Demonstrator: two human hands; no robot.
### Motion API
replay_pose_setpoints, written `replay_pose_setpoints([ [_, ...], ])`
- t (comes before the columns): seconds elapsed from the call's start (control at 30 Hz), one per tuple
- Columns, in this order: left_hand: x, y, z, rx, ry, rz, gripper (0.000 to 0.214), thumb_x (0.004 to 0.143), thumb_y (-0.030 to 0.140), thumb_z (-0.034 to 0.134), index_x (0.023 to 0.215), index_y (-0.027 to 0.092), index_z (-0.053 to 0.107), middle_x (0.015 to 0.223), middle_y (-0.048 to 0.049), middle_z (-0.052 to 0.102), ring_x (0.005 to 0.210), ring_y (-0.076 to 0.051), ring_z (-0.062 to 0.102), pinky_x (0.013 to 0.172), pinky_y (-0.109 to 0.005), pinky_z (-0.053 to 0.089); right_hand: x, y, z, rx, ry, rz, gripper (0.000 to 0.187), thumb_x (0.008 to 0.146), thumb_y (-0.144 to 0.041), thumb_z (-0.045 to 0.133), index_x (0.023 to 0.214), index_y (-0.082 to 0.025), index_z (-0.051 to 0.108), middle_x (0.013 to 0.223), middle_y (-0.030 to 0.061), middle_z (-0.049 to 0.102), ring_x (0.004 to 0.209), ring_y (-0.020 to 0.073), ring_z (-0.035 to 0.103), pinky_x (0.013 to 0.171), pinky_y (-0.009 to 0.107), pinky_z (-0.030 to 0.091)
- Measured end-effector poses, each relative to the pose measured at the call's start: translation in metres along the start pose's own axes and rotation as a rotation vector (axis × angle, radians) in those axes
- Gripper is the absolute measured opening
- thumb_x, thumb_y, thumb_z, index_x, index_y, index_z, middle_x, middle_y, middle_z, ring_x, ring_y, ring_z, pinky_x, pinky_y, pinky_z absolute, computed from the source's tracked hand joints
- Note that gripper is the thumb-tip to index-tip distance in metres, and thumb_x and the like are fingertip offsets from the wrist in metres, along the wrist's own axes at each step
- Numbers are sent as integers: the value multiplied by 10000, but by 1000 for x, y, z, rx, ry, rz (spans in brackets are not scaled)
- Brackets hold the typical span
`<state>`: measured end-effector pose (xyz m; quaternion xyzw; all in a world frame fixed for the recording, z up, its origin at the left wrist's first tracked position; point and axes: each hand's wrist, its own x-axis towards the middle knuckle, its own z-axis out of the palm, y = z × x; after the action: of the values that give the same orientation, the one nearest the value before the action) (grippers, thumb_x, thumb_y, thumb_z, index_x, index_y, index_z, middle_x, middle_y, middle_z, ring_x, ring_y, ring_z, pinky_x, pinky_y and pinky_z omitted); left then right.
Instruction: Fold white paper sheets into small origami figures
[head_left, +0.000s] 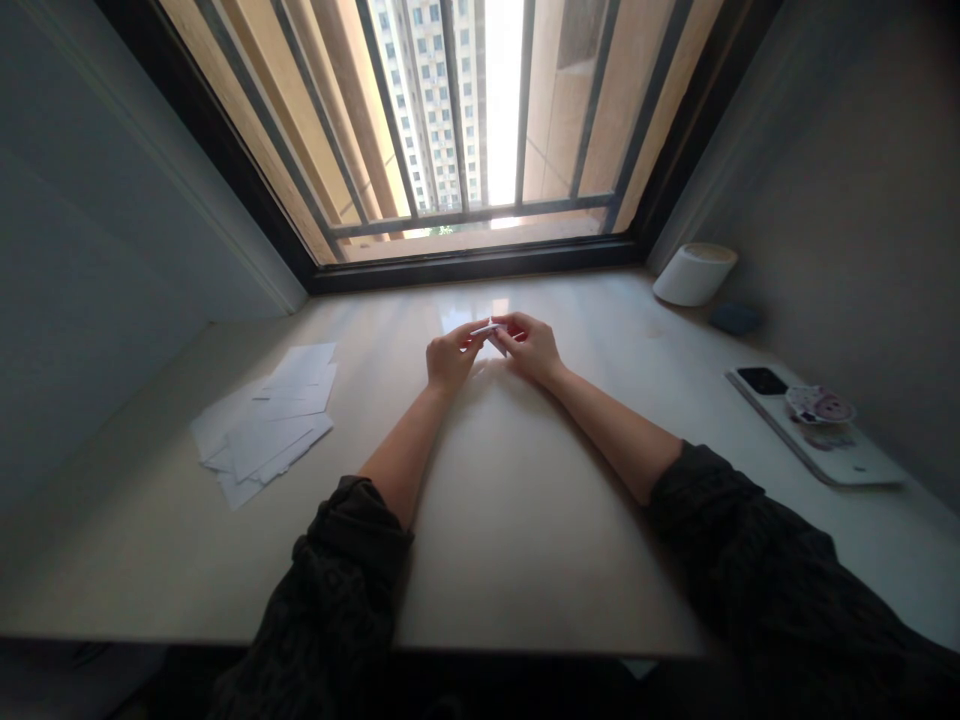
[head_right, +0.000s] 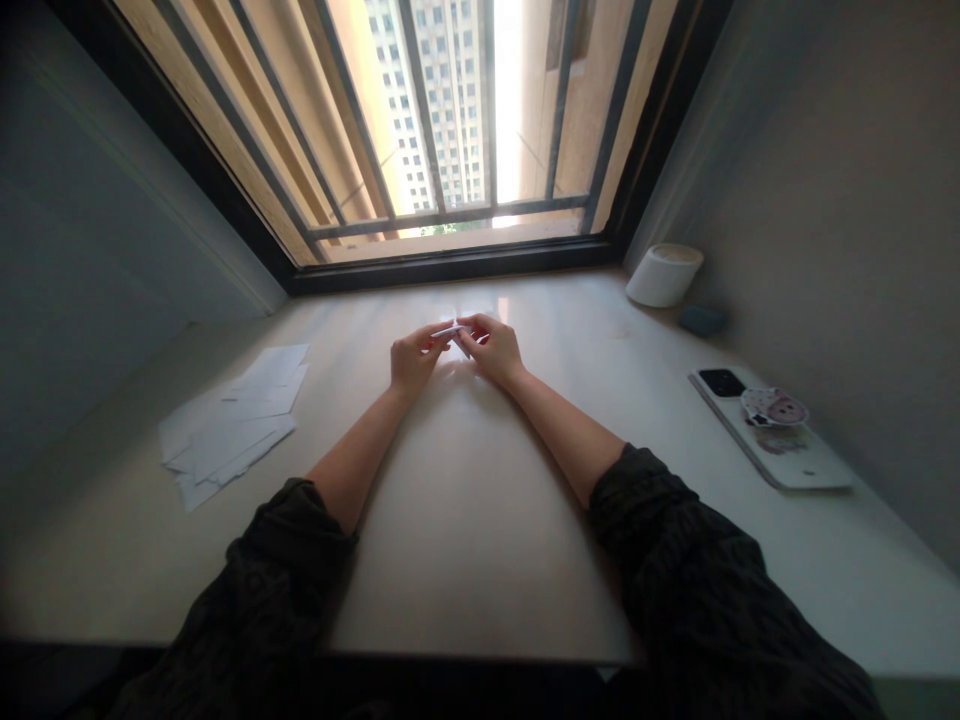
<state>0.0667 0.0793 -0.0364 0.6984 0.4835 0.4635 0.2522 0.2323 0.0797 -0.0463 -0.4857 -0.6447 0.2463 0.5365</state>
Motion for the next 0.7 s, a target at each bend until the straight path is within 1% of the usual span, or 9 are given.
replay_pose_setpoints([
  [0.17,0,-2,1,13,13,12,343,809,542,644,1068,335,732,921,-17,760,849,-220,720,732,-300,524,0,0,0,4,0,-15,254,792,-340,618,977,-203,727,785,17,718,678,144,637,614,266,506],
  [0.3,0,-3,1,23,1,28,371,825,543,625,1100,314,721,904,-30,760,834,-219,723,738,-306,527,0,-1,-1,-10,-5,-3,250,795,-343,615,979,-211,721,801,17,723,691,146,640,623,268,511],
  [0.43,0,-3,1,-15,-20,32,382,848,529,599,1151,316,696,909,-17,760,820,-205,725,737,-304,539,-1,-3,-2,-14,-1,14,257,802,-365,610,978,-210,717,803,20,726,688,148,642,620,271,511],
  [0.7,-1,0,0,-38,-40,43,354,900,492,533,1163,308,683,955,0,753,798,-186,725,734,-288,538,0,-5,-3,-4,4,29,266,794,-372,616,980,-209,715,826,28,729,689,150,643,627,275,513],
])
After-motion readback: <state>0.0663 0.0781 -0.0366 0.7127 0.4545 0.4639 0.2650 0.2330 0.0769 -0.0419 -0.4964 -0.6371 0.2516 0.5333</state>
